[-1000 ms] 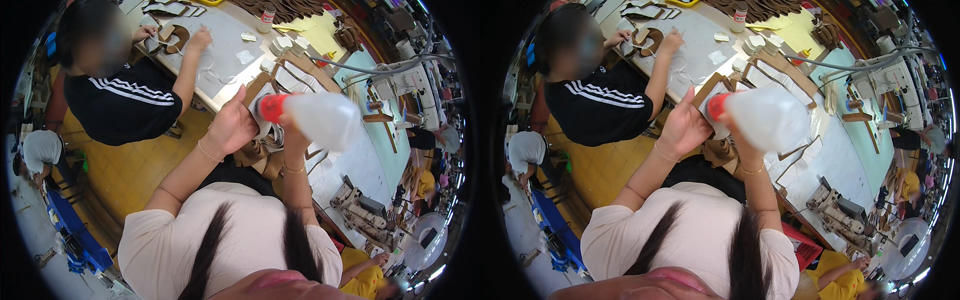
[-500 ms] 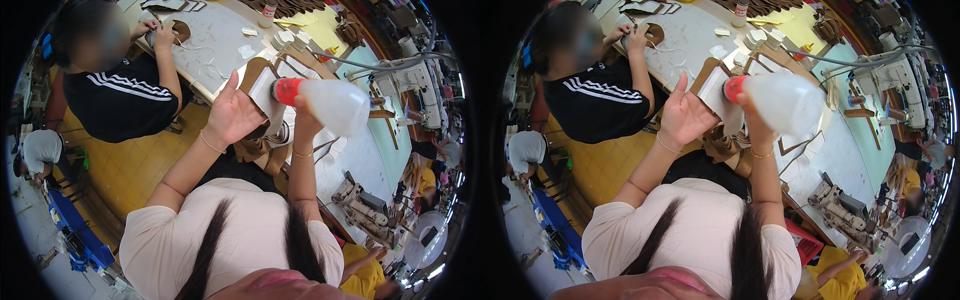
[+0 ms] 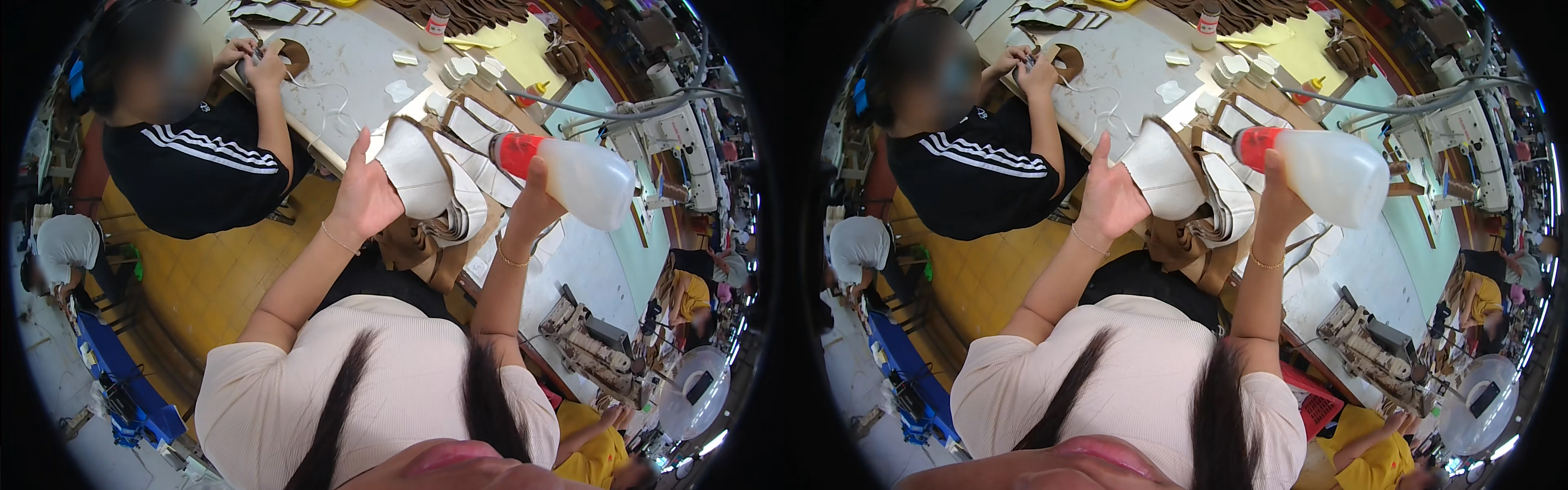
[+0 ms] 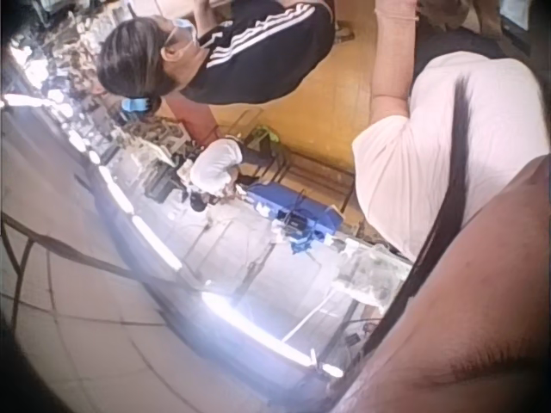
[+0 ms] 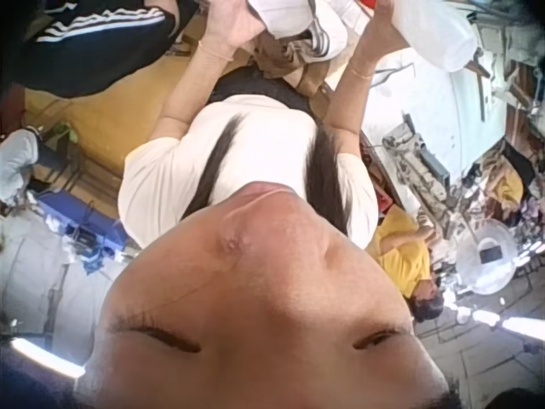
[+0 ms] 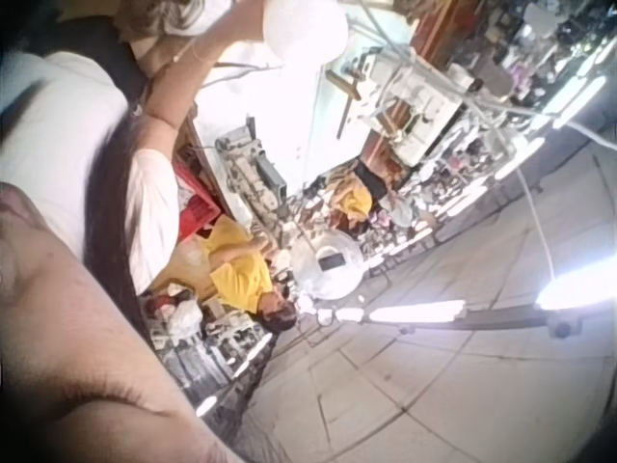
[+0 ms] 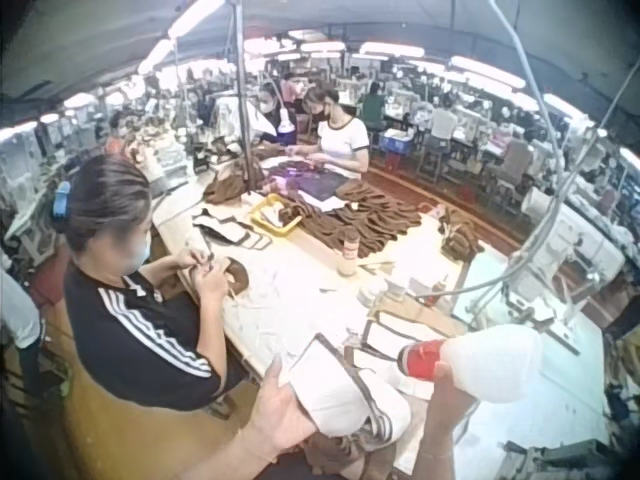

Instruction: The person holds a white fabric piece and repeatedly applies glue from a red-capped bottle along its edges. She rotates the piece to cover different sides and places it back on the table between applications.

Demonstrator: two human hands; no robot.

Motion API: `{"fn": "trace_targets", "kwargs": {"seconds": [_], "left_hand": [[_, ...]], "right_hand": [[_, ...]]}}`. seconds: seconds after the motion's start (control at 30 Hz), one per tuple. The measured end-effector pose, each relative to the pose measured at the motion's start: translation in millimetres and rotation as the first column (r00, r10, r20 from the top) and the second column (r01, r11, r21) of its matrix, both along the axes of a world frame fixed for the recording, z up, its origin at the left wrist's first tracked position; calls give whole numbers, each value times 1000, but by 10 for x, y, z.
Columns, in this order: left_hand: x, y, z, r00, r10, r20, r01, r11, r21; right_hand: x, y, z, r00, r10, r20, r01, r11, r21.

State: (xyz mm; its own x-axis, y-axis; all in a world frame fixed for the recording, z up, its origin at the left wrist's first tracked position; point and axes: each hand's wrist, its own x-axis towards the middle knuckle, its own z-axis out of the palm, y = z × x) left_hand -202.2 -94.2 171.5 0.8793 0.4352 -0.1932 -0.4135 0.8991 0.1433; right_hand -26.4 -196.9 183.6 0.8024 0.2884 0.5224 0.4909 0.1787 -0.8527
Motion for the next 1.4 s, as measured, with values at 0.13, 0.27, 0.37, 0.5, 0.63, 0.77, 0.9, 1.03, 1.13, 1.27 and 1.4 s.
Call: {"fn": "trace_targets", "kwargs": {"seconds": [0.13,0.27,0.37,0.5,0.63,0.77,0.9,1.03,1.13,1.27,1.4], "left_hand": [[-30,-26,-27,997,18,-69,-11,993,114],[-38,-123,39,980,68,-186,-22,971,240],[-100,-115,37,988,38,-153,2,967,254],[-112,-156,-8,988,39,-147,8,952,306],[-159,-153,-48,983,67,-171,-7,943,331],[-160,-164,-32,984,119,-134,-68,939,338],[-162,-149,-73,986,70,-153,-23,956,292],[-145,-137,41,996,64,-63,-46,969,244],[-109,-180,56,991,26,-127,4,973,232],[2,-257,139,996,-72,-51,84,957,278],[7,-228,157,982,-189,-21,189,950,249]], "right_hand": [[-264,20,30,984,166,-70,-160,983,91],[-412,74,-73,914,405,22,-406,913,37],[-202,139,16,968,244,-51,-250,947,-203],[-261,113,111,971,236,33,-236,972,-8],[-225,143,63,966,146,214,-116,983,-145],[-79,85,36,961,218,-168,-202,974,107],[-307,1,-23,970,228,88,-226,973,-36],[-141,56,121,979,135,-150,-131,991,34],[-313,-13,95,974,225,-30,-222,971,85],[-495,-26,3,953,260,-158,-258,966,31],[-481,-93,-34,837,527,150,-508,849,-147]]}}
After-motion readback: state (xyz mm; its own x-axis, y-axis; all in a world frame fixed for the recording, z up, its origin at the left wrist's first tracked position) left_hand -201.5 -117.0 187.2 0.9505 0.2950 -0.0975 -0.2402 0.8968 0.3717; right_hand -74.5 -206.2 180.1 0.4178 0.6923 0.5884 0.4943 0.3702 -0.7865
